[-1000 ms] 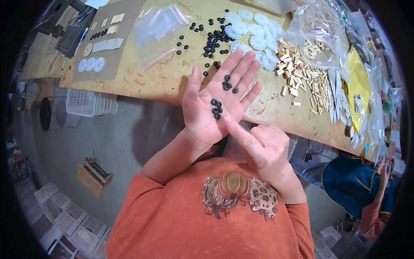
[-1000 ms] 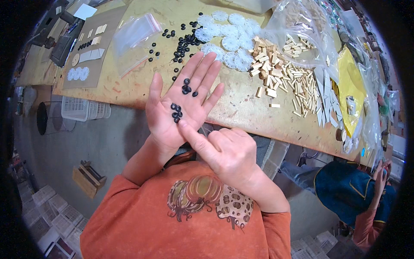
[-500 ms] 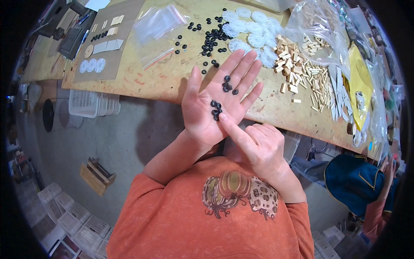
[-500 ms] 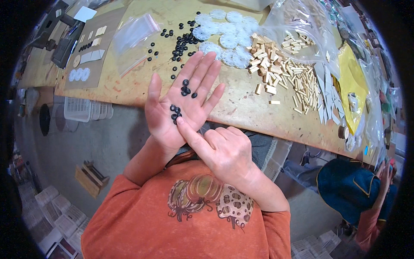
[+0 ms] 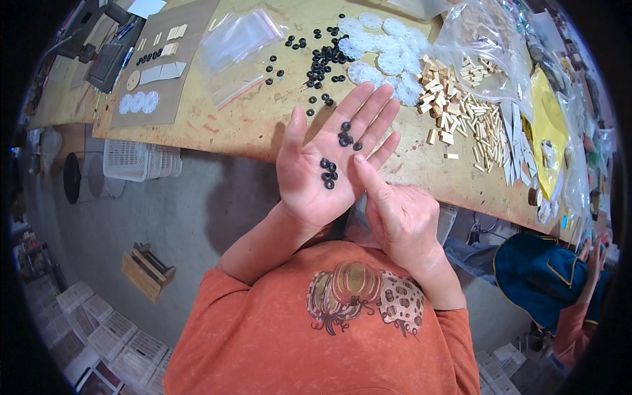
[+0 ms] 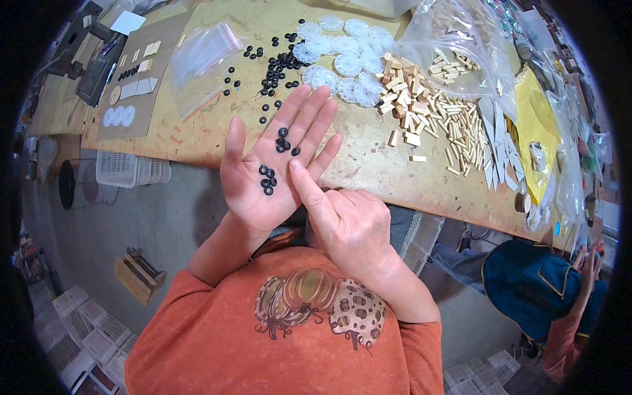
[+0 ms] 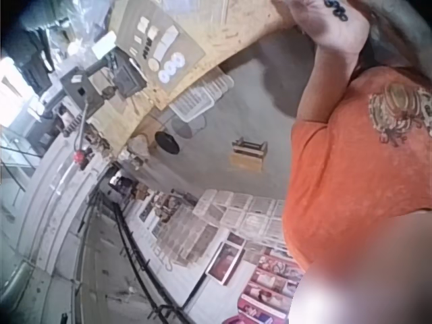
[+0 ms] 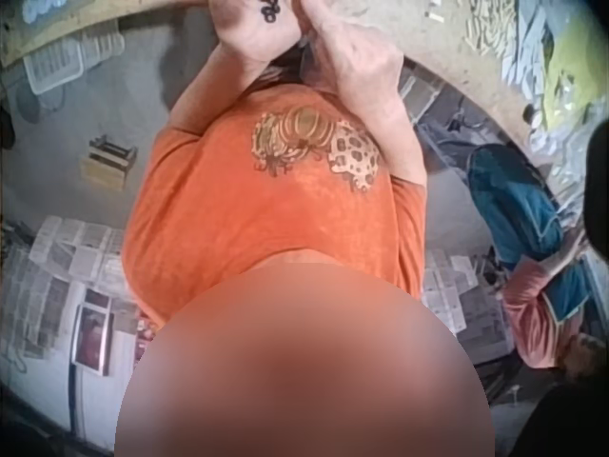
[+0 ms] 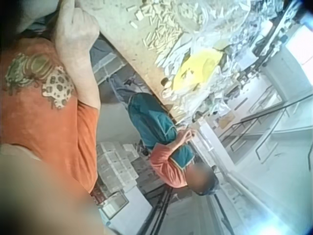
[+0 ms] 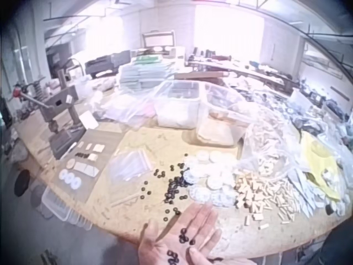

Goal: The person assembles small craft kits by placing black beads, wooden sticks, and white discs into clear plastic bags, then adds colored paper pieces. The person handles items one at a time and arranges them on a cluttered workbench.

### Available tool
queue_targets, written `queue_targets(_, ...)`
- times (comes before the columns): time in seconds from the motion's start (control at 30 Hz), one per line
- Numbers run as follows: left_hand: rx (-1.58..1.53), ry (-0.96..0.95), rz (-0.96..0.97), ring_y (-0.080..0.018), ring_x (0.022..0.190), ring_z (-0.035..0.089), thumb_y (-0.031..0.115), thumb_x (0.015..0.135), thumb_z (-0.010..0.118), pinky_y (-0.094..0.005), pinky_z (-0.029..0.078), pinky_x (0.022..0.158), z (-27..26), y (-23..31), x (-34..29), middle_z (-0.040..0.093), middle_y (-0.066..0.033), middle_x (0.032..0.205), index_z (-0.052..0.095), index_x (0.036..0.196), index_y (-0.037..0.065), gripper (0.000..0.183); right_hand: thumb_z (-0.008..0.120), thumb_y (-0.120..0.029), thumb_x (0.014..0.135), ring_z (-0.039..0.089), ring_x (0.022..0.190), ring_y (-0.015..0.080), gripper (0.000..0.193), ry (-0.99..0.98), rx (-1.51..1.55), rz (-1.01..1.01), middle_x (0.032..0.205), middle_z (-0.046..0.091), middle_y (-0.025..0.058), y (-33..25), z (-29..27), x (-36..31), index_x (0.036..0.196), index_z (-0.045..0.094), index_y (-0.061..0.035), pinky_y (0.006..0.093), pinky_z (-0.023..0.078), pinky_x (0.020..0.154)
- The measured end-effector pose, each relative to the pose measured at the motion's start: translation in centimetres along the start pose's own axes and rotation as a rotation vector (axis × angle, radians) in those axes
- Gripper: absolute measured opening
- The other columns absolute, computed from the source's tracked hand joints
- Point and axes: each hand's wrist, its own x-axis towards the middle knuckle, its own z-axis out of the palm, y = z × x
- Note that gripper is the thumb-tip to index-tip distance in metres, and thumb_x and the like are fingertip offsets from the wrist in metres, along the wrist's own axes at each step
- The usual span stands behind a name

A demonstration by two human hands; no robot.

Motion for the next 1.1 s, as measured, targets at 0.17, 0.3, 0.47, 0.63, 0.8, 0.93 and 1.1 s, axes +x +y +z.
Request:
queue_targets(0.17, -0.008, 0.011, 0.018, -0.0272, 0.158, 0.01, 0.057, 0.102, 0.043, -0.0473, 0.009, 0.128, -0.1, 0.1, 0.0, 0.014, -0.0147, 0.17, 0.016, 0.162, 0.004, 0.084, 0.073, 0.003, 0.077, 0.059, 0.053, 0.0196, 0.057, -0.029, 0.073, 0.056, 0.064, 0.058, 0.0041, -0.2, -0.5, -0.3, 0.132, 0.064, -0.0019, 0.034, 0.048, 0.052)
queue_targets(0.3, -0.051, 0.055, 0.04, -0.0288, 0.157, 0.013, 0.053, 0.104, 0.041, -0.0473, 0.01, 0.128, -0.1, 0.5, 0.1, 0.017, -0.0166, 0.169, 0.018, 0.161, 0.002, 0.079, 0.077, -0.001, 0.075, 0.061, 0.058, 0.0221, 0.048, 0.063, 0.007, 0.059, 0.07, 0.061, 0.0052, 0.2, -0.9, -0.9, 0.122, 0.066, -0.0004, 0.0364, 0.05, 0.057)
queue_targets(0.47, -0.108, 0.073, 0.067, -0.03, 0.157, 0.014, 0.048, 0.107, 0.037, -0.047, 0.011, 0.128, -0.1, 0.9, -0.1, 0.021, -0.0177, 0.168, 0.022, 0.159, 0.0, 0.073, 0.077, 0.001, 0.08, 0.065, 0.071, 0.0257, 0.045, -0.031, -0.115, 0.223, 0.083, 0.066, 0.0095, 1.2, -4.0, -2.2, 0.123, 0.065, -0.002, 0.0376, 0.053, 0.069)
queue_targets(0.63, -0.124, 0.1, 0.07, -0.0299, 0.156, 0.017, 0.047, 0.108, 0.032, -0.0466, 0.013, 0.128, 0.0, 0.7, 0.1, 0.023, -0.0179, 0.167, 0.025, 0.158, 0.0, 0.07, 0.075, 0.005, 0.083, 0.067, 0.078, 0.0166, 0.047, 0.164, -0.102, 0.529, 0.085, 0.07, 0.0076, 1.5, -8.5, -2.4, 0.128, 0.066, -0.0051, 0.0309, 0.054, 0.072)
queue_targets(0.8, -0.136, 0.116, 0.066, -0.0294, 0.156, 0.019, 0.046, 0.108, 0.03, -0.0462, 0.014, 0.128, 0.2, 0.5, 0.3, 0.025, -0.0175, 0.166, 0.027, 0.158, 0.0, 0.068, 0.074, 0.007, 0.083, 0.067, 0.079, 0.0187, 0.024, 0.1, -0.07, 0.384, 0.085, 0.068, 0.0091, 2.5, -9.2, -2.2, 0.105, 0.071, -0.0018, 0.0281, 0.052, 0.071)
queue_targets(0.93, -0.117, 0.121, 0.069, -0.0286, 0.156, 0.02, 0.046, 0.108, 0.029, -0.0458, 0.015, 0.128, 0.1, 0.5, 0.3, 0.026, -0.0167, 0.166, 0.027, 0.158, 0.0, 0.068, 0.072, 0.008, 0.083, 0.065, 0.08, 0.021, 0.018, 0.155, -0.002, 0.405, 0.088, 0.065, 0.01, 2.0, -8.3, -1.4, 0.098, 0.07, -0.0017, 0.0281, 0.051, 0.07)
queue_targets(1.1, -0.105, 0.128, 0.077, -0.0279, 0.156, 0.02, 0.046, 0.108, 0.029, -0.0453, 0.015, 0.128, 0.1, 0.5, 0.3, 0.026, -0.0162, 0.166, 0.027, 0.158, 0.0, 0.067, 0.073, 0.008, 0.083, 0.062, 0.08, 0.0224, 0.017, 0.176, -0.027, 0.353, 0.089, 0.062, 0.0102, 1.8, -7.5, -0.9, 0.096, 0.069, -0.002, 0.0295, 0.05, 0.068)
